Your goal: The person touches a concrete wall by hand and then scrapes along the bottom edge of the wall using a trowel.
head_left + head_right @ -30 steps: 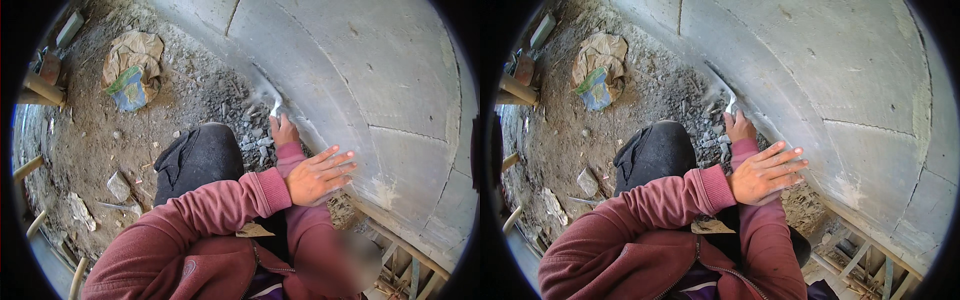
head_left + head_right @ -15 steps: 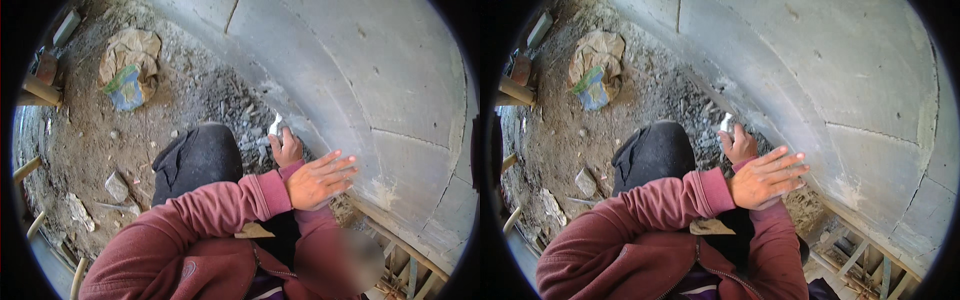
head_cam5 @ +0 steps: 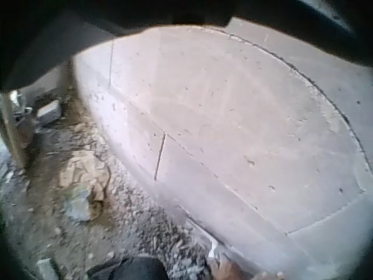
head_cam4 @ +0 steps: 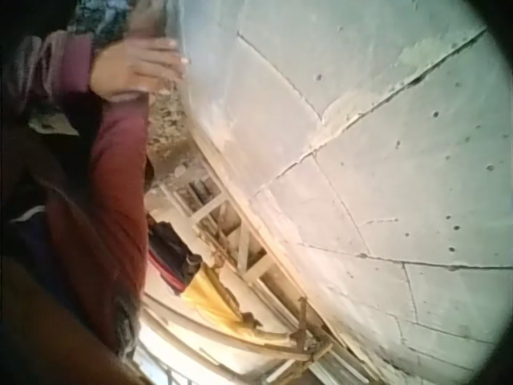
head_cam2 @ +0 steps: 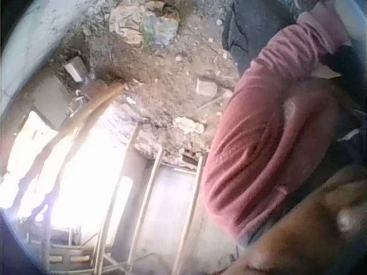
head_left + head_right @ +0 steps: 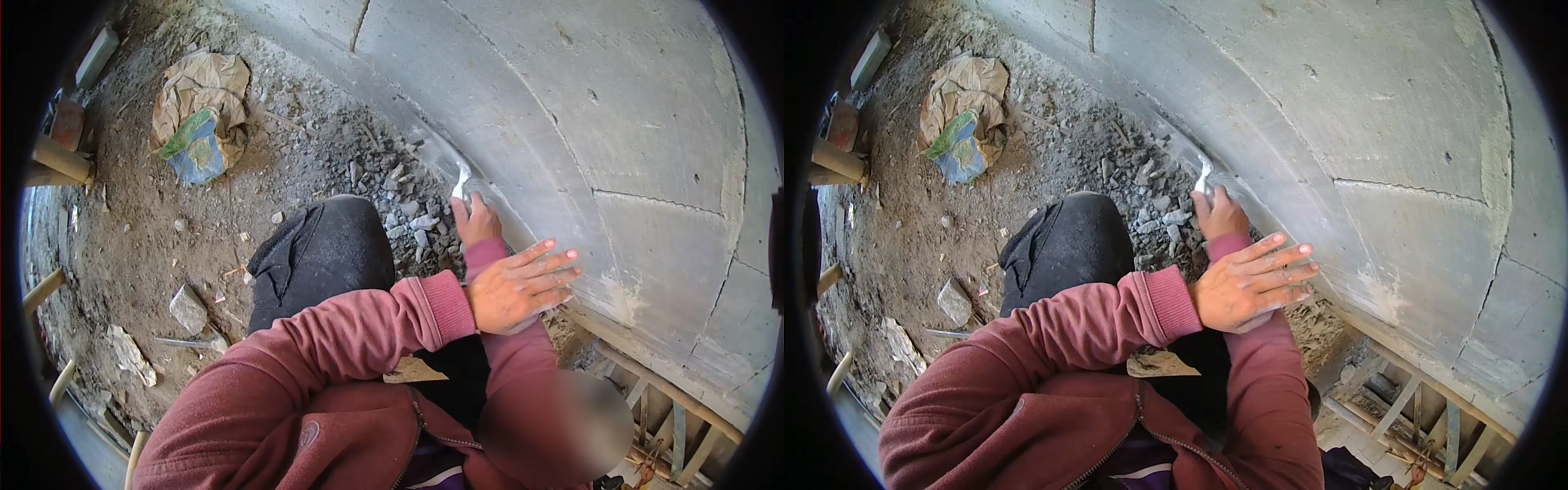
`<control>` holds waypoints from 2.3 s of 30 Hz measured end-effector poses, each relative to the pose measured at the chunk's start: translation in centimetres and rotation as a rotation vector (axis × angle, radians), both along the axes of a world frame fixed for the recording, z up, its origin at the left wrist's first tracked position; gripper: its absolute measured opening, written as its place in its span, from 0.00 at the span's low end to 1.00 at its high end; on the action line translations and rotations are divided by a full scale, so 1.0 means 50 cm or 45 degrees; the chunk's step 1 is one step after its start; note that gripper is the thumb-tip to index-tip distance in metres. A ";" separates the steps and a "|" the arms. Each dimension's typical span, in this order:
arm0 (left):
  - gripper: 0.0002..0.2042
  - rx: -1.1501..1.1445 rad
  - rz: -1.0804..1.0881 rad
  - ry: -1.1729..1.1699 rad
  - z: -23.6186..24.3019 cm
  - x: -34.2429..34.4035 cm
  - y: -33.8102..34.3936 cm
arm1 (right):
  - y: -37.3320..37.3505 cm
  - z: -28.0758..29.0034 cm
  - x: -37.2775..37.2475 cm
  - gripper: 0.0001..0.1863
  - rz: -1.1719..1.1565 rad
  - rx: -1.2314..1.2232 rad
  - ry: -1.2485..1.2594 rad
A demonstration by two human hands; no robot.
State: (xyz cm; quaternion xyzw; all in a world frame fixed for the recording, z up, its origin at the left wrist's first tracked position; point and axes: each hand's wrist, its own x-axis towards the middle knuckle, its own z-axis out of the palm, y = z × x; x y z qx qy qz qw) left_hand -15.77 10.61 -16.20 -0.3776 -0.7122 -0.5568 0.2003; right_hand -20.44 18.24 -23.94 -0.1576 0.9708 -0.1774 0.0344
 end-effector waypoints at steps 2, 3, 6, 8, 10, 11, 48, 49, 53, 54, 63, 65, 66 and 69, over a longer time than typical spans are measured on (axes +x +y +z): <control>0.21 0.016 -0.024 -0.012 0.001 0.000 -0.001 | -0.011 -0.007 0.010 0.21 -0.176 0.332 0.028; 0.21 -0.002 -0.063 -0.040 0.001 0.001 -0.001 | -0.018 -0.011 0.015 0.21 -0.147 0.364 -0.086; 0.20 0.021 0.015 0.000 0.001 0.002 0.001 | -0.031 -0.023 0.034 0.22 0.070 -0.125 -0.152; 0.20 0.020 0.019 -0.007 0.001 0.000 0.002 | -0.035 -0.036 0.023 0.22 0.315 -0.303 0.228; 0.20 0.029 0.023 -0.004 -0.001 -0.002 0.004 | -0.034 -0.051 -0.003 0.23 0.461 -0.268 0.296; 0.19 0.007 0.028 0.004 -0.002 -0.002 0.005 | -0.036 -0.060 -0.015 0.23 0.450 -0.263 0.301; 0.20 -0.108 0.031 -0.072 -0.014 0.006 -0.040 | -0.039 -0.183 -0.056 0.24 0.178 -0.336 -0.026; 0.20 -0.112 0.038 -0.077 -0.014 0.007 -0.040 | -0.038 -0.181 -0.053 0.24 0.177 -0.340 -0.016; 0.19 -0.112 0.032 -0.087 -0.017 0.005 -0.039 | -0.044 -0.169 -0.042 0.24 -0.082 0.073 -0.352; 0.19 -0.099 0.016 -0.096 -0.017 0.004 -0.038 | -0.044 -0.165 -0.042 0.25 0.072 -0.052 -0.256; 0.18 -0.126 0.016 -0.107 -0.021 0.001 -0.032 | -0.056 -0.158 -0.040 0.25 -0.090 -0.163 -0.369; 0.18 -0.113 0.037 -0.118 -0.022 0.001 -0.031 | -0.059 -0.158 -0.036 0.23 -0.003 -0.268 -0.225; 0.17 -0.103 0.042 -0.094 -0.023 0.000 -0.031 | -0.063 -0.157 -0.039 0.23 0.166 -0.323 -0.038; 0.17 -0.090 0.017 -0.117 -0.025 -0.004 -0.032 | -0.069 -0.152 -0.045 0.24 -0.022 -0.138 -0.154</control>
